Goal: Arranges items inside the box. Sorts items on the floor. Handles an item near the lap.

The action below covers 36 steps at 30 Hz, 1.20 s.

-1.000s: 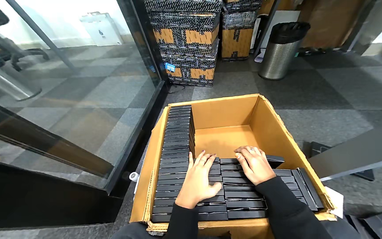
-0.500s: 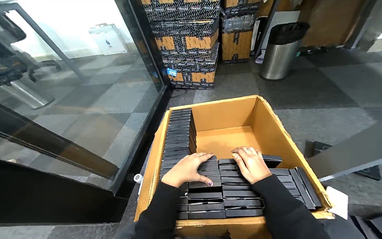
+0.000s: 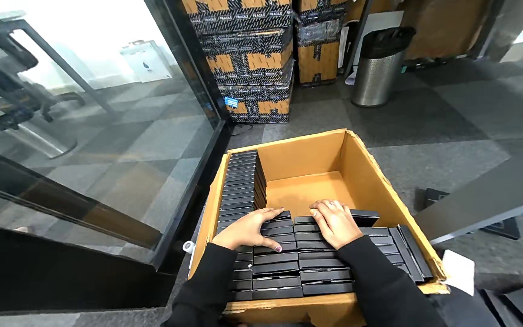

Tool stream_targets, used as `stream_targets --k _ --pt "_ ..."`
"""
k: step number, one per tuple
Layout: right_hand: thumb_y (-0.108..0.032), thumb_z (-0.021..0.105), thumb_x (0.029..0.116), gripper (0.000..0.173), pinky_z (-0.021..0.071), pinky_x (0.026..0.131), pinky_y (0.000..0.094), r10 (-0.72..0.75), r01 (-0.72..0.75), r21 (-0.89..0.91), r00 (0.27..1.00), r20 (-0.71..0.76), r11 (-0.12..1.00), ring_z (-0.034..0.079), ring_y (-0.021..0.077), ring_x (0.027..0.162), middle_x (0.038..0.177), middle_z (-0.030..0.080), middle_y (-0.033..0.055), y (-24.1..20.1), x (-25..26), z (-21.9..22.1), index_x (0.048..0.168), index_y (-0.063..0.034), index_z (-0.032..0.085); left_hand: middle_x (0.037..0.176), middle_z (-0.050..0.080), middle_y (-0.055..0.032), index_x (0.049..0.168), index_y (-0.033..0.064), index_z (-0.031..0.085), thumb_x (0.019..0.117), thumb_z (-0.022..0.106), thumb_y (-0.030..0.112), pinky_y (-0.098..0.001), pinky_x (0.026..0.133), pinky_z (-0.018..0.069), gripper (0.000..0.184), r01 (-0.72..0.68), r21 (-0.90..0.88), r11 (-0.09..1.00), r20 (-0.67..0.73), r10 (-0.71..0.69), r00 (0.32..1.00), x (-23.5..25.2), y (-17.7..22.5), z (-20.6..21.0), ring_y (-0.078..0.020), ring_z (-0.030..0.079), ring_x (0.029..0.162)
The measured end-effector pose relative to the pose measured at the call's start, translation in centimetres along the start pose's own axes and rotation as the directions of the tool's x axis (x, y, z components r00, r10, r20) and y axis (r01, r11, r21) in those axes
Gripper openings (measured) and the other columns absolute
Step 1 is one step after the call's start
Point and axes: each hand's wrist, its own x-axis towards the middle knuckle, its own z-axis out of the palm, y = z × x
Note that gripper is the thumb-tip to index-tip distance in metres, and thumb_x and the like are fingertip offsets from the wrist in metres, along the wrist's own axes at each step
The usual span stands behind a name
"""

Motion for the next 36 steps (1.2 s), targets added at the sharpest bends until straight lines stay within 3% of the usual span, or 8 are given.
stream_targets --k 6,9,12,16,19,23,31,36 --pt "-0.020 0.047 0.1062 0.034 0.0365 0.106 0.0684 0.001 -0.001 0.002 1.000 0.008 1.000 0.060 0.0438 0.122 0.120 0.069 0.0214 0.0 0.0 0.0 0.114 0.0017 0.072 0.156 0.046 -0.0168 0.156 0.0081 0.041 0.0854 0.082 0.031 -0.0506 0.117 0.0362 0.085 -0.009 0.084 0.996 0.021 0.007 1.000 0.1 0.8 -0.5 -0.0307 0.046 0.143" --pt "-0.021 0.047 0.1061 0.035 0.0366 0.106 0.0685 -0.008 0.008 -0.002 1.000 -0.004 1.000 0.061 0.0438 0.122 0.119 0.070 0.0210 0.2 0.0 0.2 0.114 0.0014 0.073 0.158 0.042 -0.0192 0.158 0.0057 0.037 0.0777 0.083 0.029 -0.0529 0.116 0.0367 0.095 0.007 0.228 0.974 0.043 -0.017 0.999 0.3 1.9 -0.2 -0.0340 0.044 0.144" --pt "-0.021 0.047 0.1063 0.035 0.0359 0.106 0.0689 -0.004 0.004 0.002 1.000 -0.006 1.000 0.061 0.0437 0.121 0.119 0.070 0.0209 0.1 0.0 0.2 0.115 0.0013 0.072 0.161 0.036 -0.0201 0.161 0.0039 0.027 0.0747 0.086 0.029 -0.0514 0.119 0.0298 0.107 0.046 0.341 0.939 0.034 -0.061 0.998 0.6 2.3 0.7 -0.0346 0.038 0.147" --pt "-0.021 0.049 0.1058 0.034 0.0366 0.105 0.0691 0.000 0.000 0.008 1.000 -0.003 1.000 0.061 0.0431 0.121 0.119 0.070 0.0206 0.2 0.0 0.3 0.114 0.0010 0.073 0.148 0.049 -0.0234 0.154 -0.0020 0.036 0.0724 0.092 0.035 -0.0564 0.109 0.0400 0.106 0.087 0.393 0.915 -0.094 -0.054 0.994 0.9 1.8 2.1 -0.0387 0.050 0.135" --pt "-0.020 0.050 0.1059 0.033 0.0362 0.106 0.0685 0.016 -0.017 0.006 1.000 0.016 1.000 0.061 0.0430 0.121 0.120 0.069 0.0212 0.2 0.0 0.2 0.115 0.0014 0.072 0.143 0.053 -0.0234 0.150 -0.0032 0.040 0.0689 0.093 0.034 -0.0591 0.103 0.0426 0.103 0.085 0.412 0.907 -0.089 -0.052 0.995 0.9 2.2 2.4 -0.0398 0.052 0.131" --pt "-0.021 0.049 0.1062 0.033 0.0368 0.106 0.0670 0.018 -0.018 -0.001 1.000 0.025 1.000 0.061 0.0423 0.121 0.120 0.069 0.0214 0.2 0.0 0.1 0.115 0.0016 0.072 0.136 0.058 -0.0233 0.145 -0.0031 0.048 0.0629 0.095 0.036 -0.0578 0.096 0.0453 0.103 0.009 0.496 0.869 -0.151 0.075 0.986 0.4 2.1 2.9 -0.0398 0.056 0.125" --pt "-0.021 0.049 0.1066 0.033 0.0379 0.107 0.0643 0.021 -0.020 -0.024 0.999 0.049 0.999 0.062 0.0415 0.121 0.118 0.070 0.0206 0.2 0.1 0.1 0.115 0.0011 0.072 0.144 0.053 -0.0211 0.151 0.0009 0.043 0.0726 0.087 0.051 -0.0550 0.102 0.0434 0.103 -0.051 0.451 0.891 -0.057 0.086 0.995 -0.2 1.1 2.8 -0.0374 0.053 0.130" --pt "-0.022 0.049 0.1071 0.034 0.0372 0.108 0.0635 0.030 -0.028 -0.037 0.998 0.063 0.999 0.061 0.0415 0.121 0.118 0.070 0.0208 0.1 0.1 0.2 0.115 0.0013 0.072 0.138 0.059 -0.0218 0.149 -0.0004 0.047 0.0743 0.074 0.069 -0.0553 0.097 0.0466 0.105 -0.127 0.428 0.895 -0.177 0.221 0.959 -0.4 -0.4 3.4 -0.0381 0.059 0.122"
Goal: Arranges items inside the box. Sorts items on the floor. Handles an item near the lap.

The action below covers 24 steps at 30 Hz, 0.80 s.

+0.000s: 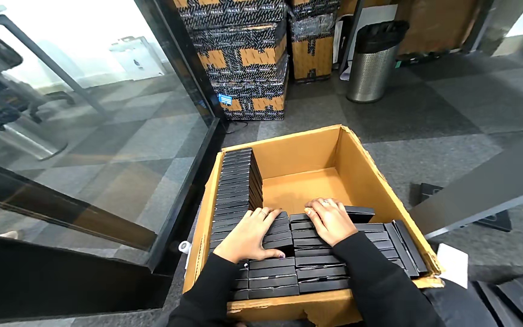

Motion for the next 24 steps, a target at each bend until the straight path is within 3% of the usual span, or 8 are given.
stream_targets --k 2,5,9,11,19,24 --pt "-0.022 0.050 0.1069 0.034 0.0372 0.108 0.0632 0.000 0.000 -0.003 1.000 0.002 1.000 0.062 0.0417 0.120 0.117 0.071 0.0208 0.0 0.0 0.0 0.115 0.0012 0.072 0.140 0.058 -0.0213 0.150 0.0008 0.047 0.0747 0.068 0.075 -0.0552 0.099 0.0454 0.108 0.009 -0.031 0.999 -0.019 -0.010 1.000 -0.1 -0.3 0.3 -0.0377 0.057 0.124" --pt "-0.022 0.050 0.1069 0.034 0.0373 0.108 0.0627 0.004 -0.003 -0.007 1.000 0.014 1.000 0.062 0.0421 0.119 0.116 0.071 0.0216 -0.1 0.0 -0.3 0.115 0.0019 0.072 0.145 0.054 -0.0210 0.152 0.0031 0.045 0.0738 0.071 0.074 -0.0557 0.104 0.0429 0.109 0.052 -0.136 0.989 0.034 -0.048 0.998 -0.2 -0.1 0.0 -0.0378 0.054 0.130" --pt "-0.022 0.051 0.1065 0.033 0.0390 0.106 0.0626 0.022 -0.022 -0.002 1.000 0.006 1.000 0.063 0.0427 0.117 0.116 0.070 0.0227 -0.1 0.1 -0.3 0.115 0.0018 0.072 0.134 0.062 -0.0199 0.140 0.0024 0.058 0.0911 0.066 0.057 -0.0553 0.102 0.0457 0.074 0.060 -0.189 0.980 0.015 -0.058 0.998 -0.4 0.5 0.2 -0.0365 0.059 0.124" --pt "-0.022 0.051 0.1063 0.033 0.0408 0.103 0.0625 0.047 -0.047 -0.004 0.999 0.003 0.999 0.063 0.0427 0.114 0.115 0.069 0.0233 0.0 0.1 -0.4 0.116 0.0015 0.072 0.132 0.063 -0.0192 0.137 0.0022 0.061 0.0936 0.066 0.052 -0.0548 0.101 0.0472 0.066 0.073 -0.178 0.981 0.002 -0.074 0.997 -0.6 0.8 0.4 -0.0360 0.060 0.122" --pt "-0.022 0.049 0.1082 0.037 0.0486 0.093 0.0616 0.184 -0.184 -0.010 0.982 0.051 0.983 0.065 0.0434 0.112 0.122 0.065 0.0256 -0.3 0.2 -1.1 0.133 0.0019 0.062 0.131 0.064 -0.0201 0.137 0.0017 0.061 0.0955 0.064 0.052 -0.0563 0.102 0.0461 0.065 0.184 -0.180 0.966 -0.034 -0.193 0.981 -0.4 2.3 0.2 -0.0374 0.061 0.122" --pt "-0.023 0.048 0.1086 0.037 0.0495 0.095 0.0598 0.254 -0.250 -0.059 0.965 0.070 0.966 0.064 0.0430 0.114 0.122 0.064 0.0258 -0.3 0.2 -1.2 0.128 0.0026 0.065 0.127 0.067 -0.0199 0.134 0.0015 0.063 0.0987 0.062 0.047 -0.0563 0.101 0.0463 0.058 0.263 -0.162 0.951 -0.070 -0.277 0.958 0.5 3.0 0.2 -0.0374 0.063 0.118"
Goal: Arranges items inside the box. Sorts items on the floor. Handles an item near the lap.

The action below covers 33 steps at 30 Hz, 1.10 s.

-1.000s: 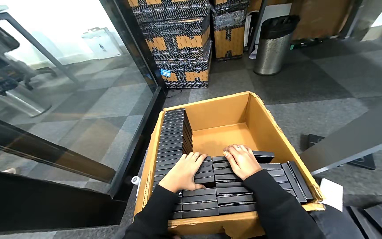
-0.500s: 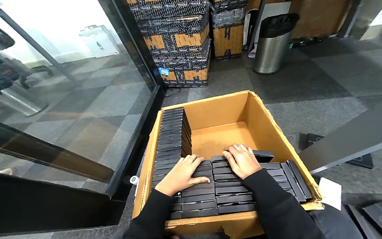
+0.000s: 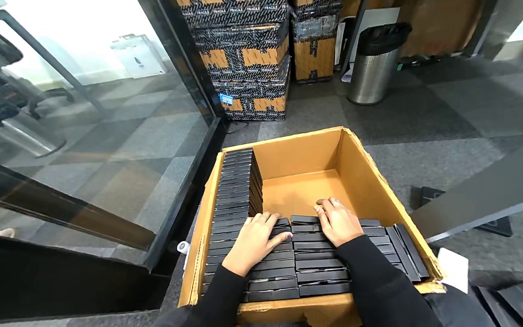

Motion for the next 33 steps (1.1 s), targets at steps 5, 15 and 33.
stream_targets --k 5,15,33 --pt "-0.019 0.047 0.1085 0.034 0.0500 0.093 0.0599 0.078 -0.078 -0.014 0.997 0.016 0.997 0.066 0.0434 0.111 0.119 0.067 0.0256 -0.4 -0.2 -0.3 0.125 0.0028 0.067 0.127 0.067 -0.0190 0.135 0.0051 0.064 0.1011 0.058 0.047 -0.0561 0.101 0.0454 0.054 0.059 0.021 0.998 0.011 -0.059 0.998 0.7 0.8 0.2 -0.0375 0.063 0.119" --pt "-0.024 0.044 0.1094 0.038 0.0528 0.081 0.0623 0.271 -0.271 0.035 0.962 -0.028 0.962 0.070 0.0446 0.097 0.110 0.071 0.0246 -1.0 -0.2 -1.0 0.135 -0.0007 0.059 0.128 0.068 -0.0201 0.127 0.0030 0.069 0.1051 0.053 0.040 -0.0565 0.111 0.0396 0.046 0.125 -0.008 0.992 -0.084 -0.125 0.989 0.9 1.8 0.6 -0.0378 0.059 0.128" --pt "-0.007 0.056 0.0991 0.024 0.0559 0.087 0.0546 0.020 0.123 0.269 0.882 -0.471 0.955 0.072 0.0362 0.099 0.106 0.073 0.0207 -1.3 -1.7 -0.5 0.113 0.0048 0.071 0.147 0.042 -0.0413 0.129 -0.0115 0.061 0.1023 0.051 0.033 -0.0599 0.118 0.0287 0.053 -0.048 -0.275 0.960 -0.529 -0.110 0.841 -4.9 12.4 3.5 -0.0592 0.032 0.143"
